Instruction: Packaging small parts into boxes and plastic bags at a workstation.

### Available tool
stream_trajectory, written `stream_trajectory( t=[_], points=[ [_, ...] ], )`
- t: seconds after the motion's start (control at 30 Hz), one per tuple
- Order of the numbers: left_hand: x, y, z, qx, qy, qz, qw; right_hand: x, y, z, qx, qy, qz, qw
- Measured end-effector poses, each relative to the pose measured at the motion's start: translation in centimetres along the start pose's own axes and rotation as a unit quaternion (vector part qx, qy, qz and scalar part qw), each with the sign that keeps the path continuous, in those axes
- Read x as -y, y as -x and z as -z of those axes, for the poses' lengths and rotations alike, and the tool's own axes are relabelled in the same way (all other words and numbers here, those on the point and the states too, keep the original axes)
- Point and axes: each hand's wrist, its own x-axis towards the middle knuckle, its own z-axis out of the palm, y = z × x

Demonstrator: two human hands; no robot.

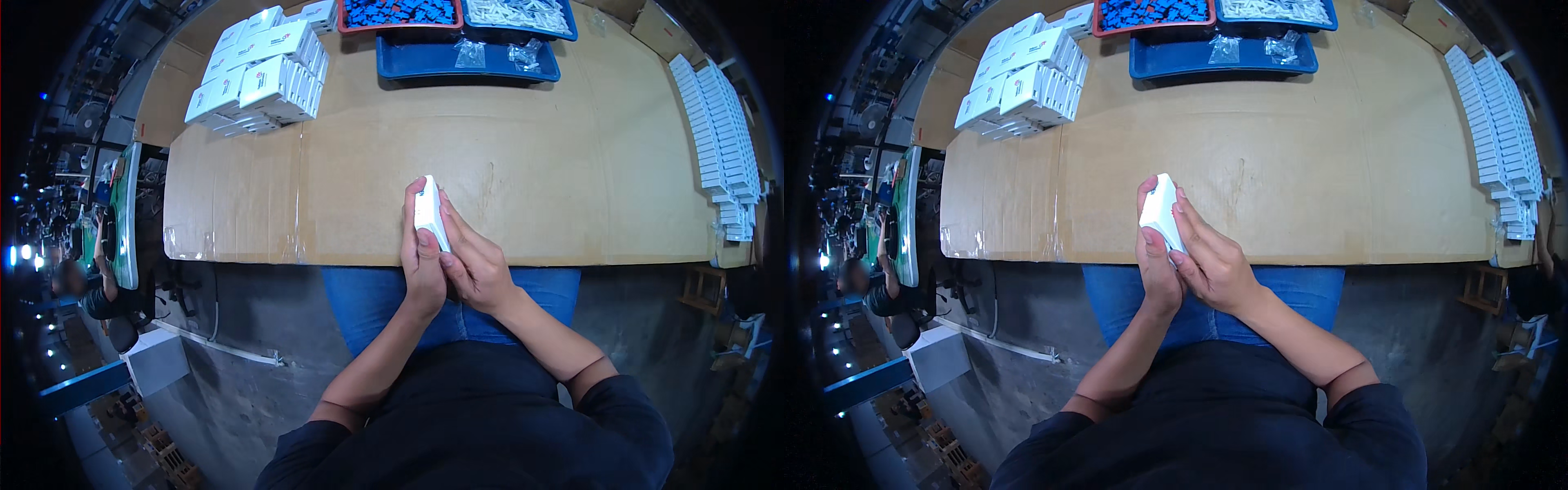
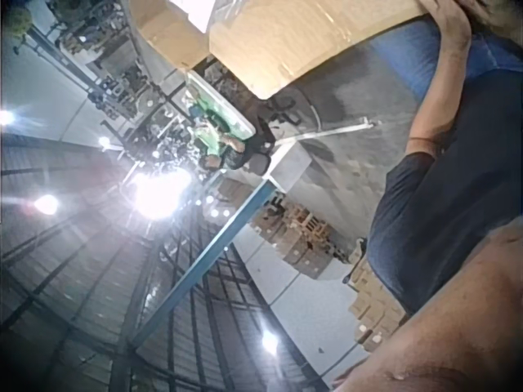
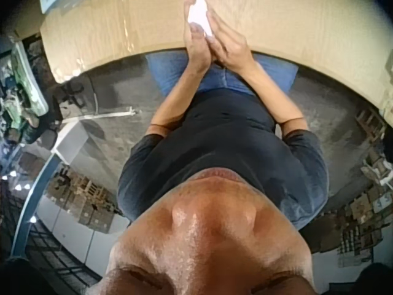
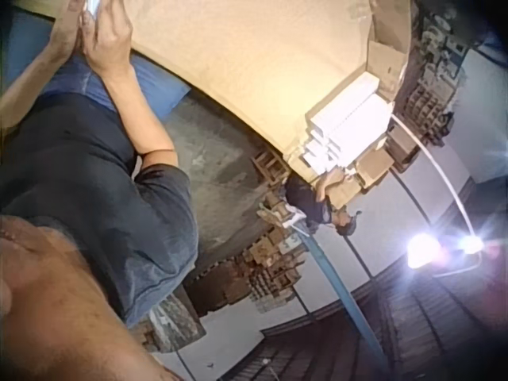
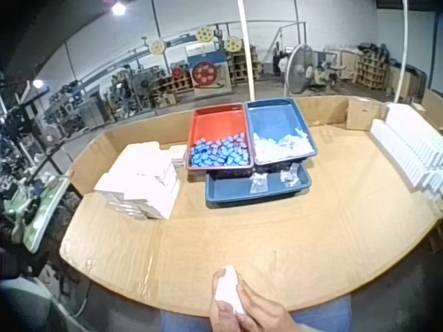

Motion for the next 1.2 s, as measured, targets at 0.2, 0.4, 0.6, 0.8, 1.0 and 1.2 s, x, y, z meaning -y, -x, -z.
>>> stream_trajectory(
  t=[0.2,0.4,0.6,0.8,1.0,1.2],
  points=[
    [1.0,0.3,0.8,0.038,-0.02,-0.006,0.999,-0.2,0.2,0.1,-0.005,0.017,0.023,1.0],
    [1.1,0.5,0.8,0.032,-0.015,-0.008,0.999,-0.5,0.4,0.1,0.0,0.032,0.04,0.999],
    [1.2,0.6,1.1,0.039,0.041,-0.005,0.998,-0.3,0.6,0.0,0.002,0.014,0.017,1.0],
    [1.9,0.1,2.1,0.019,-0.053,-0.07,0.996,0.1,0.3,-0.2,-0.056,-0.227,-0.233,0.944],
    [2.5,-0.3,2.7,0.05,-0.219,-0.169,0.96,1.4,-1.1,0.3,-0.03,-0.427,-0.395,0.812],
    [2.0,-0.9,2.2,0.02,-0.313,-0.262,0.912,1.9,-0.1,-1.2,-0.072,-0.441,-0.358,0.82]
  ],
)
